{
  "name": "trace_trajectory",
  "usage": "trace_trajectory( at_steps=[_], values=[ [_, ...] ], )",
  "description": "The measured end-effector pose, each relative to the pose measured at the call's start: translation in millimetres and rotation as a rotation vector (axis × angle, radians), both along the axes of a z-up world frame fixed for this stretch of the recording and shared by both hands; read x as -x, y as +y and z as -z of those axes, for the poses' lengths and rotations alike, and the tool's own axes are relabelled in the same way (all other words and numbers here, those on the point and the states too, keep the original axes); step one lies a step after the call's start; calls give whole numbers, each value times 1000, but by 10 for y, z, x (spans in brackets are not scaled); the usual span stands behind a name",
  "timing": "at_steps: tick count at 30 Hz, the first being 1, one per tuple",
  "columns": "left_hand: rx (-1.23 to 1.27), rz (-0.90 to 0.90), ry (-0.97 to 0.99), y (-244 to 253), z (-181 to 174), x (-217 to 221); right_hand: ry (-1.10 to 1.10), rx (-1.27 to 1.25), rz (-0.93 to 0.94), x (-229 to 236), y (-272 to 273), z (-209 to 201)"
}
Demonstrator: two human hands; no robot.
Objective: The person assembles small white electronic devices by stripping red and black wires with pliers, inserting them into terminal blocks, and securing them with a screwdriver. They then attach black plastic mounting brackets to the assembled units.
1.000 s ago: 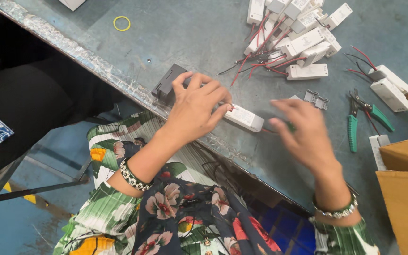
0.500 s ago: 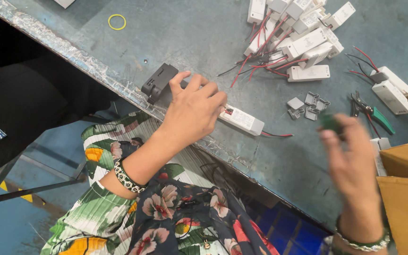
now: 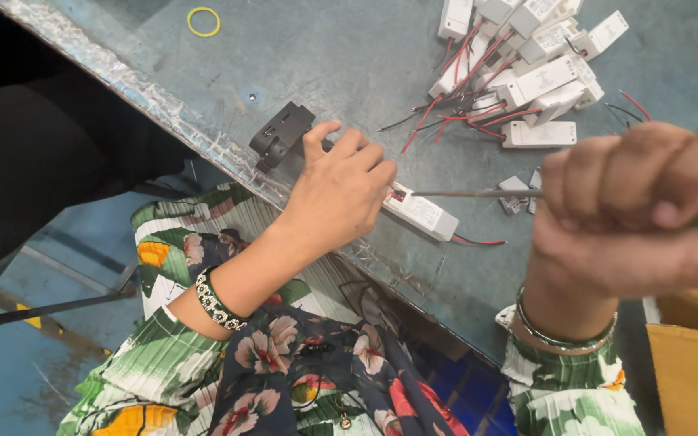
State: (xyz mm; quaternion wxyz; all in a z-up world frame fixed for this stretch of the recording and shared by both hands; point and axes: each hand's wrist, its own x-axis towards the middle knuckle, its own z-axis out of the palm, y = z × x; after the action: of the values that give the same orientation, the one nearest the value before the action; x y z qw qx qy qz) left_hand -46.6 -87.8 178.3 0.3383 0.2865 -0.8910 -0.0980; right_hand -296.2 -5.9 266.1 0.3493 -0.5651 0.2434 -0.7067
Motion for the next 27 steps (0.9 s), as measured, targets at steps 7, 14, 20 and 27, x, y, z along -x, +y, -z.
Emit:
trace_trajectory(
  at_steps=[7,14,20,27],
  values=[
    [-9,12,12,-6,18,16,-1010,-205,106,-486,-200,-362],
    [0,12,9,-18,23,12,-935,-226,64,-445,-218,-309],
    [2,12,7,-18,18,15,-913,-233,56,-341,-196,-208],
    [15,7,-6,-16,30,11,-539,-195,-11,-194,-141,-63]
  ],
)
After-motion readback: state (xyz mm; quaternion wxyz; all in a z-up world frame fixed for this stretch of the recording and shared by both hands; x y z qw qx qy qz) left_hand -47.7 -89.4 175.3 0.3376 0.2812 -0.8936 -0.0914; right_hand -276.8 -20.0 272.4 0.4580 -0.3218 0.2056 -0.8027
